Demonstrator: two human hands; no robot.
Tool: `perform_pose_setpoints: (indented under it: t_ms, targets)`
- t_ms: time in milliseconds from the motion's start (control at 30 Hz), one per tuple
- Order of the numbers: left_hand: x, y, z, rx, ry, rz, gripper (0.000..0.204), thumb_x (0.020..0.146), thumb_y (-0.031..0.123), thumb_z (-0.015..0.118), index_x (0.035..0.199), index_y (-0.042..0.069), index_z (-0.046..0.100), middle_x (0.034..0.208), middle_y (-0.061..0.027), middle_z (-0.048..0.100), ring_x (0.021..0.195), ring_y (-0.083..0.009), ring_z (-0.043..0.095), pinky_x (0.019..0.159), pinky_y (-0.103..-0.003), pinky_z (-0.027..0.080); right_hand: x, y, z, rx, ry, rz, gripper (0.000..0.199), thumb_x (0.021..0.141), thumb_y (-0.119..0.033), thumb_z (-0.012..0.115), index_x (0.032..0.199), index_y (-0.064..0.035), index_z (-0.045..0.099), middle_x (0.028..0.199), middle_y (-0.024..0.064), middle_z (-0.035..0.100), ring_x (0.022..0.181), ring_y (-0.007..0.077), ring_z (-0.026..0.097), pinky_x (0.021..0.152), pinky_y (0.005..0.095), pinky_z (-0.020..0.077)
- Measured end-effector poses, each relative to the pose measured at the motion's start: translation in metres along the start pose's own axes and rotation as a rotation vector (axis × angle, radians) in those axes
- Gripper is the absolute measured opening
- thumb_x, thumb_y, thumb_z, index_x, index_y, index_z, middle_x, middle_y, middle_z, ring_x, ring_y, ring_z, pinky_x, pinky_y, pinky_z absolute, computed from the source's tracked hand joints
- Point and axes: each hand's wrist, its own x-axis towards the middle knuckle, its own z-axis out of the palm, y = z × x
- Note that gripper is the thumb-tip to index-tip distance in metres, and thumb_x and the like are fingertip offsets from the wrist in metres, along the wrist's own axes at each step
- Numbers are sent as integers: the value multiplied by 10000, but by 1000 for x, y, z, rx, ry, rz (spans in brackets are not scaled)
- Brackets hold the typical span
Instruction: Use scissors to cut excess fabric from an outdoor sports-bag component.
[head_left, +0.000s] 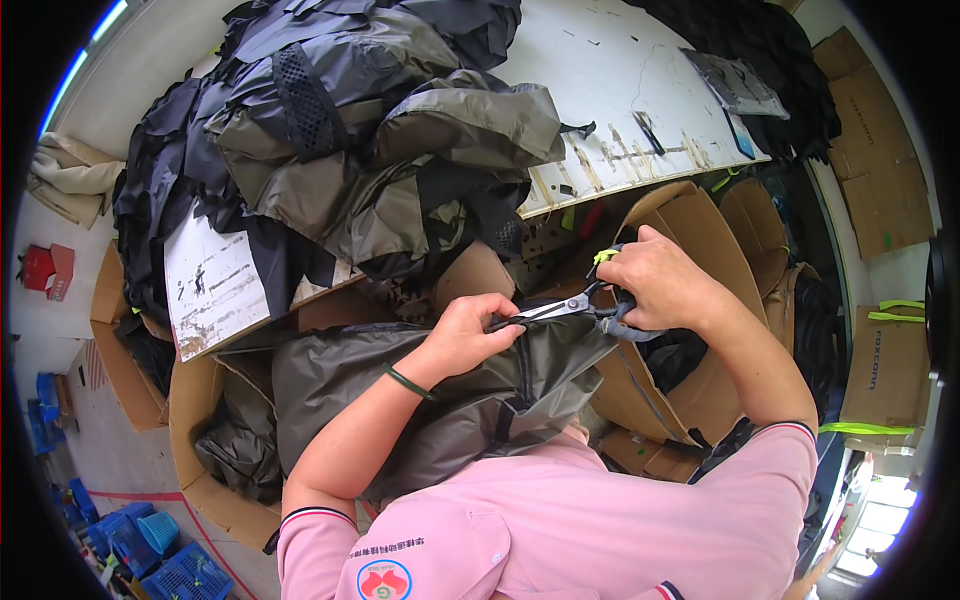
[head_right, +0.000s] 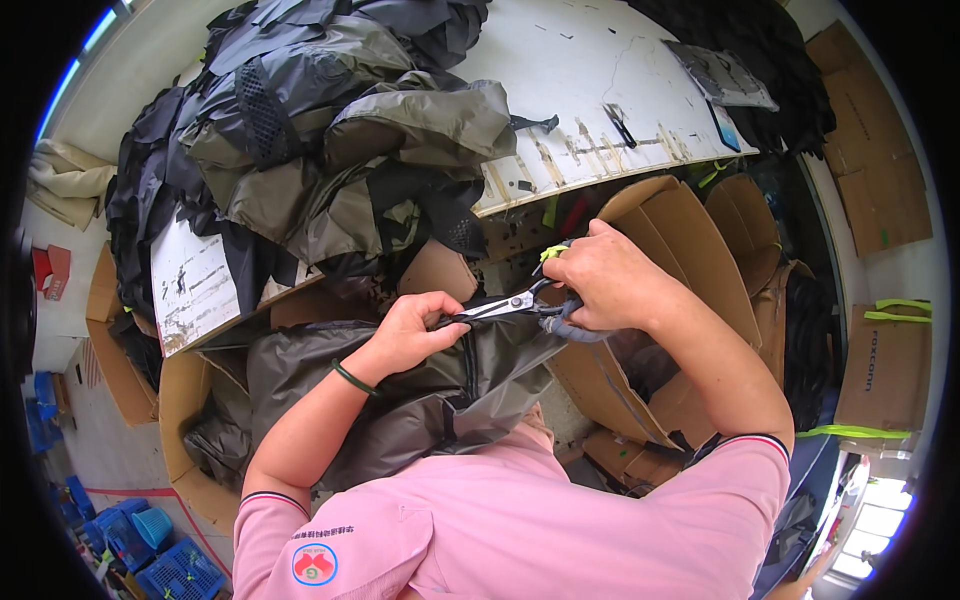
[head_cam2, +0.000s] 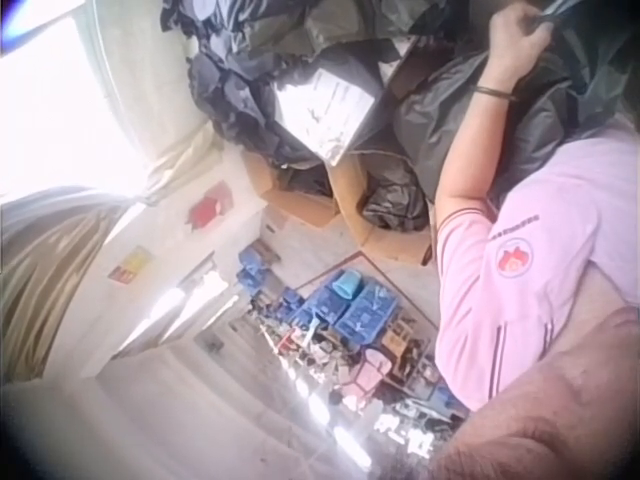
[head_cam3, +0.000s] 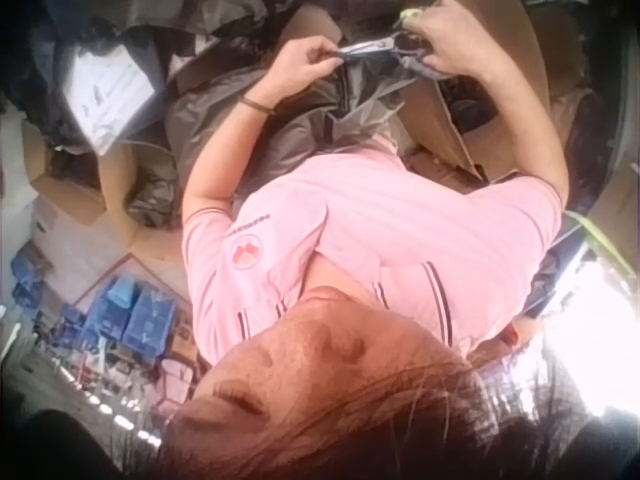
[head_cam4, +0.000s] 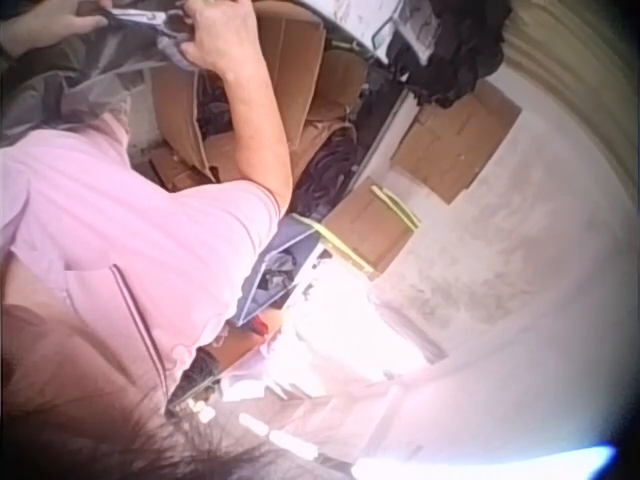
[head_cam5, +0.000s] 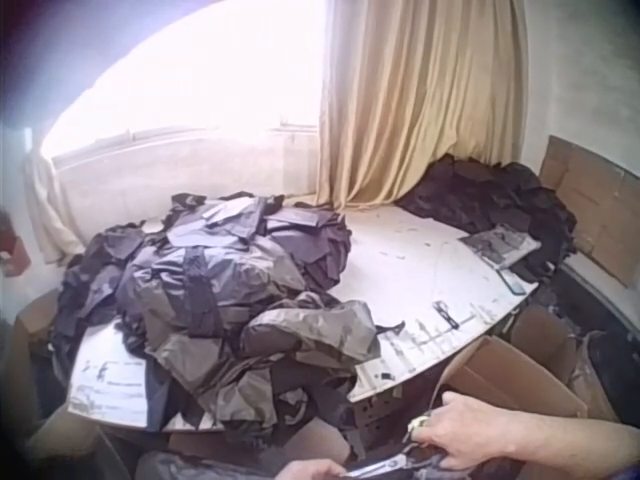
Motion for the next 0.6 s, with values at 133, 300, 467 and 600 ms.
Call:
perform_pose_setpoints:
  t_ms: [133,300,467,600]
  targets:
    - [-2,1,1,-2,9,5,175,848,105,733,956,-21,676,634,18,566,542,-30,430,486,-247,349,0,2,1,6,-3,-24,282,602,-207,784,796,-96,612,709,72,623,761,267,636,737,383,411]
    - [-2,2,3,-40,3,9,149,860,85,726,952,-16,664,642,48,542,553,-14,411,490,-235,330,1,2,2,11,-4,-28,298,580,-179,777,813,-94,612,704,69,605,764,269,625,719,380,407]
    - [-3,4,3,-17,9,25,129,871,70,720,946,-12,654,633,77,508,549,3,378,483,-227,294,5,0,3,10,-1,-29,275,603,-217,809,777,-102,630,702,64,651,748,254,649,751,373,411]
    - [-4,6,2,-15,11,10,128,869,70,723,939,-14,656,624,75,497,550,3,370,485,-229,292,6,0,2,-6,15,-26,254,603,-202,807,750,-103,626,678,61,642,727,256,645,741,367,401]
